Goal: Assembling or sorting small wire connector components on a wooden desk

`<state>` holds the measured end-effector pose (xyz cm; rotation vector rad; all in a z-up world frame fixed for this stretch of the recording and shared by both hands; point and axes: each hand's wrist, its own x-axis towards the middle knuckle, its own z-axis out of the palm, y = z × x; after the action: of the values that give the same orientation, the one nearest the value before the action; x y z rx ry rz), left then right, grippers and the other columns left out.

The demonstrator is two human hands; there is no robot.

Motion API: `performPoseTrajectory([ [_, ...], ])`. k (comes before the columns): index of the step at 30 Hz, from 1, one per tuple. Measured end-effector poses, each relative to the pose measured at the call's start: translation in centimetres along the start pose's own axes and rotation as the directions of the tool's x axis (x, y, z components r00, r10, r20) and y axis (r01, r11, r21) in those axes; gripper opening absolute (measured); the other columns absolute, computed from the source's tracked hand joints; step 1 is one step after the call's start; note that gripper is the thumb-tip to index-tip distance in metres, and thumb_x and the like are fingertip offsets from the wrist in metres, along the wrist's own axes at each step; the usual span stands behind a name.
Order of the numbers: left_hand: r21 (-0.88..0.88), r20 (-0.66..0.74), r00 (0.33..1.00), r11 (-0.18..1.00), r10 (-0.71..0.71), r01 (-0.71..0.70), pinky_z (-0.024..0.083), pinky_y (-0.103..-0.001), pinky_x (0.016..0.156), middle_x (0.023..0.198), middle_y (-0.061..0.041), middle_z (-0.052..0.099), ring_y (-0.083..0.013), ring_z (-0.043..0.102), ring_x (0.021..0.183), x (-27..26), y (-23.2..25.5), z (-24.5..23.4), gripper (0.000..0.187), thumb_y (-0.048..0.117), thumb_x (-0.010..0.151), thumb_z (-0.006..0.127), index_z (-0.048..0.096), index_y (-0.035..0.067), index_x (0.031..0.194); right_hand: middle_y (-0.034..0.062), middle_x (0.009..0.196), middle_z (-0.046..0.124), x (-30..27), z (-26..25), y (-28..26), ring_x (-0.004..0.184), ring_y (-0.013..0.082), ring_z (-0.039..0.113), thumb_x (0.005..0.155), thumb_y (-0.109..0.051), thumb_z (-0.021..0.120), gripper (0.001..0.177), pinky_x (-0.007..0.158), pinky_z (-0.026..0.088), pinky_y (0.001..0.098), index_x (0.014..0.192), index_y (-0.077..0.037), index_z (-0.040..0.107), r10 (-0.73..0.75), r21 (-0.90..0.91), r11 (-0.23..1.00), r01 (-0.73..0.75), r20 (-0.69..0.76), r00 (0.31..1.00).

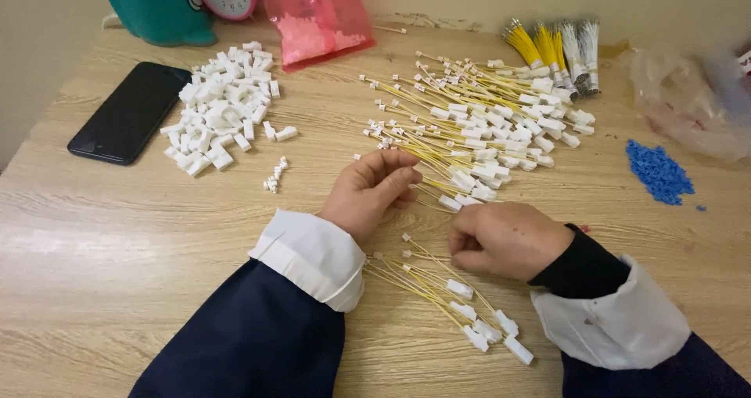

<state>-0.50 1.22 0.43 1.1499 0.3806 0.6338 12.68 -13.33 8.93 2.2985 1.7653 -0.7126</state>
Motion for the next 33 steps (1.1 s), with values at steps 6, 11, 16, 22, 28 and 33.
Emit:
performPoseTrajectory([
  [6,0.022,0.038,0.999,1.0,0.01,-0.01,0.059,-0.023,0.068,0.093,-0.009,0.069,-0.0131,0.068,0.077,0.5,-0.8,-0.5,0.025,0.016,0.092,0.066,0.064,0.006,0.114,0.0025,0.081,0.072,0.2,0.5,0.7,0.085,0.025,0.071,0.081,-0.036,0.069,0.018,0.076,0.056,0.0371,0.086,-0.019,0.068,-0.05,0.007,0.999,0.05,0.002,0.999],
  [11,0.063,0.089,0.996,0.998,-0.005,-0.001,0.057,-0.023,0.068,0.093,-0.01,0.07,-0.0124,0.067,0.078,-0.7,0.7,0.2,0.024,0.021,0.092,0.066,0.067,0.006,0.111,0.005,0.078,0.074,-0.3,-1.0,1.4,0.078,0.0226,0.072,0.086,-0.028,0.063,0.016,0.073,0.057,0.0345,0.092,-0.014,0.068,0.047,0.263,0.964,-0.026,-0.075,0.996],
  [16,0.115,0.117,0.99,0.991,-0.085,0.071,0.057,-0.022,0.069,0.092,-0.009,0.072,-0.011,0.064,0.079,-0.8,0.4,0.4,0.024,0.017,0.091,0.068,0.071,0.004,0.111,0.0054,0.071,0.074,-1.2,-1.5,1.0,0.068,0.0177,0.067,0.09,-0.022,0.061,0.016,0.069,0.056,0.0305,0.094,-0.009,0.068,0.105,0.536,0.842,-0.05,-0.072,0.992],
  [22,0.121,0.093,0.991,0.989,-0.095,0.083,0.058,-0.023,0.07,0.091,-0.012,0.073,-0.015,0.068,0.08,-0.4,-0.3,0.0,0.025,0.009,0.084,0.074,0.072,0.003,0.109,0.0056,0.069,0.074,-1.6,-1.4,0.8,0.067,0.017,0.066,0.089,-0.02,0.062,0.013,0.069,0.056,0.0304,0.092,-0.01,0.069,0.08,0.544,0.839,-0.022,-0.083,0.993],
  [28,0.124,0.06,0.994,0.989,-0.088,0.08,0.059,-0.026,0.07,0.084,-0.012,0.073,-0.0165,0.069,0.078,-0.5,0.2,0.3,0.023,0.005,0.078,0.079,0.074,0.001,0.1,0.0054,0.066,0.073,-0.8,-0.5,1.7,0.064,0.0171,0.065,0.089,-0.02,0.062,0.013,0.068,0.055,0.0304,0.092,-0.009,0.069,0.043,0.534,0.845,0.026,-0.118,0.992],
  [33,0.142,-0.026,0.997,0.987,-0.076,0.078,0.059,-0.032,0.067,0.077,-0.012,0.072,-0.0187,0.069,0.072,-0.2,-0.7,-0.6,0.023,0.003,0.071,0.083,0.075,0.003,0.093,0.0102,0.075,0.073,-0.6,-0.7,4.0,0.071,0.021,0.066,0.086,-0.016,0.064,0.017,0.068,0.054,0.034,0.1,-0.007,0.068,0.043,0.512,0.844,0.158,-0.359,0.932],
])
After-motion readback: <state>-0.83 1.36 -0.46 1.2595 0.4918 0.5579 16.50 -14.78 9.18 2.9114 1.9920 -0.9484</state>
